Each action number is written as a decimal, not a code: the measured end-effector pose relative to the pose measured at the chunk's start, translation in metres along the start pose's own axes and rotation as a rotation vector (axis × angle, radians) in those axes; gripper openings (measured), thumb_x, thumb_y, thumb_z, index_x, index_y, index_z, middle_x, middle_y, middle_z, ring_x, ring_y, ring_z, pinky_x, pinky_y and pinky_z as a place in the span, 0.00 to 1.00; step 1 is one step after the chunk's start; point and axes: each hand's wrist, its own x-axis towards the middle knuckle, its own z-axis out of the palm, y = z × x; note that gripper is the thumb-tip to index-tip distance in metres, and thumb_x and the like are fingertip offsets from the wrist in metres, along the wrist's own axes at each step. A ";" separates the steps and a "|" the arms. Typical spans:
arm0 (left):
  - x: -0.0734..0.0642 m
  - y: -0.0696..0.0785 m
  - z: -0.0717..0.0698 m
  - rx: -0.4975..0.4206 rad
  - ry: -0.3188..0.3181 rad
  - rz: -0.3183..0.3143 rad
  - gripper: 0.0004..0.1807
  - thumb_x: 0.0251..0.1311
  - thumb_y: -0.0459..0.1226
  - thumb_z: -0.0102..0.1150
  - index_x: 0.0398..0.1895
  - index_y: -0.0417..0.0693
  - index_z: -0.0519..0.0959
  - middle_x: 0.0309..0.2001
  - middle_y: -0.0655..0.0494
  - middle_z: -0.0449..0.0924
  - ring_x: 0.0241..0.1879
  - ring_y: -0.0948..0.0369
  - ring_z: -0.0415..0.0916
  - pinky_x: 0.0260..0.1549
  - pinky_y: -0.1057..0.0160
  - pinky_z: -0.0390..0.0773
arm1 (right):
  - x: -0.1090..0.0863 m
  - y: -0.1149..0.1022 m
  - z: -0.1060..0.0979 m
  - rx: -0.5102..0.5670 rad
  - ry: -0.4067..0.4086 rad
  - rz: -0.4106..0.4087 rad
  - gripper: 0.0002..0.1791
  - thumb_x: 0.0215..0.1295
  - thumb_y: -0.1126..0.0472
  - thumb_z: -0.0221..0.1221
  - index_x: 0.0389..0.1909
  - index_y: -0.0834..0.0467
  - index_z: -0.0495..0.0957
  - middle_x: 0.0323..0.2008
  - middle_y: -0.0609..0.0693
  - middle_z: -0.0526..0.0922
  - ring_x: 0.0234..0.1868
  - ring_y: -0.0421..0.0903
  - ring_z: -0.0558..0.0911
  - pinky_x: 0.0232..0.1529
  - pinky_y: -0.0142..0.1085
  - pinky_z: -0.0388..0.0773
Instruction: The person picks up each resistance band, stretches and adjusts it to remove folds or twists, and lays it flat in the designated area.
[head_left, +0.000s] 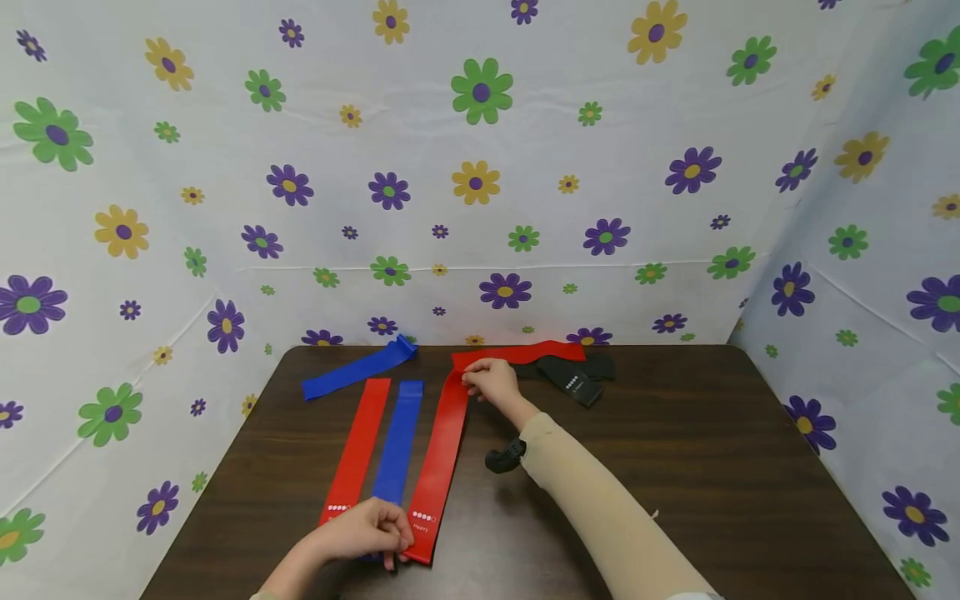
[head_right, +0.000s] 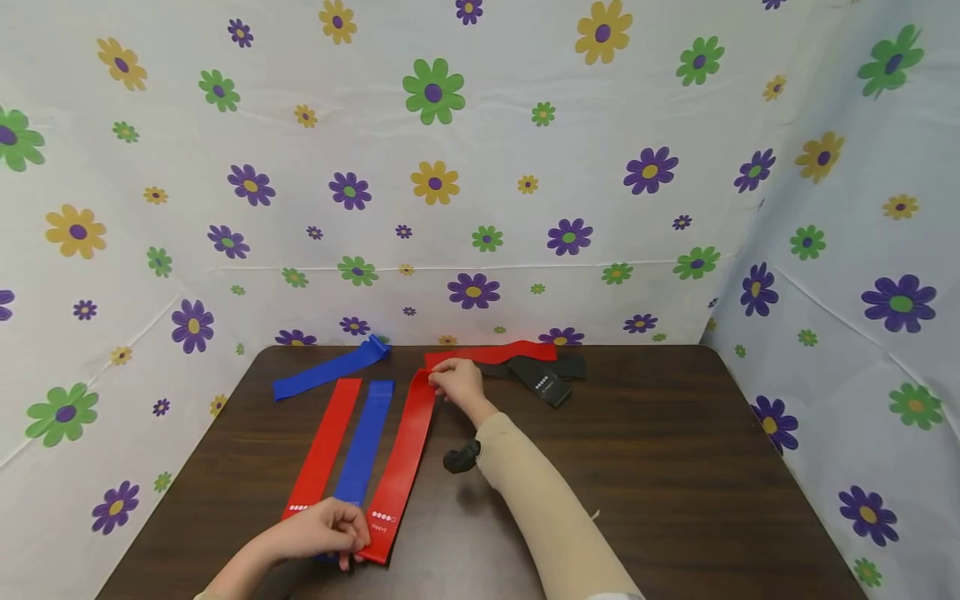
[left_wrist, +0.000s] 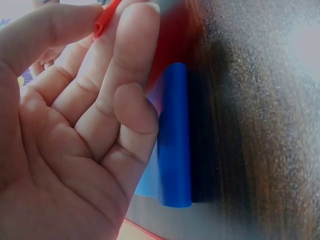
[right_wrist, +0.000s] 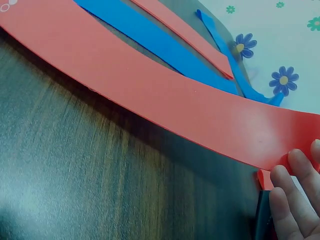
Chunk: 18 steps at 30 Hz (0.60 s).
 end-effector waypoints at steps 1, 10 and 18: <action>0.000 0.000 0.000 0.002 0.000 0.000 0.07 0.61 0.27 0.51 0.37 0.32 0.79 0.31 0.44 0.83 0.25 0.62 0.81 0.26 0.66 0.81 | 0.000 0.000 0.001 0.000 -0.003 0.001 0.07 0.62 0.61 0.63 0.37 0.59 0.85 0.30 0.50 0.86 0.30 0.53 0.86 0.29 0.42 0.83; 0.001 -0.002 0.001 -0.002 0.004 -0.032 0.07 0.60 0.27 0.52 0.36 0.33 0.80 0.32 0.42 0.83 0.26 0.59 0.82 0.24 0.68 0.79 | 0.000 0.000 0.006 0.009 -0.012 0.001 0.08 0.62 0.60 0.63 0.38 0.60 0.84 0.32 0.52 0.86 0.33 0.55 0.86 0.34 0.47 0.83; 0.000 -0.002 0.001 -0.003 0.013 -0.040 0.07 0.61 0.27 0.52 0.36 0.34 0.80 0.32 0.42 0.84 0.26 0.59 0.83 0.22 0.70 0.73 | 0.000 -0.001 0.009 0.041 -0.020 0.012 0.08 0.61 0.61 0.64 0.39 0.60 0.84 0.32 0.53 0.86 0.34 0.56 0.86 0.33 0.43 0.83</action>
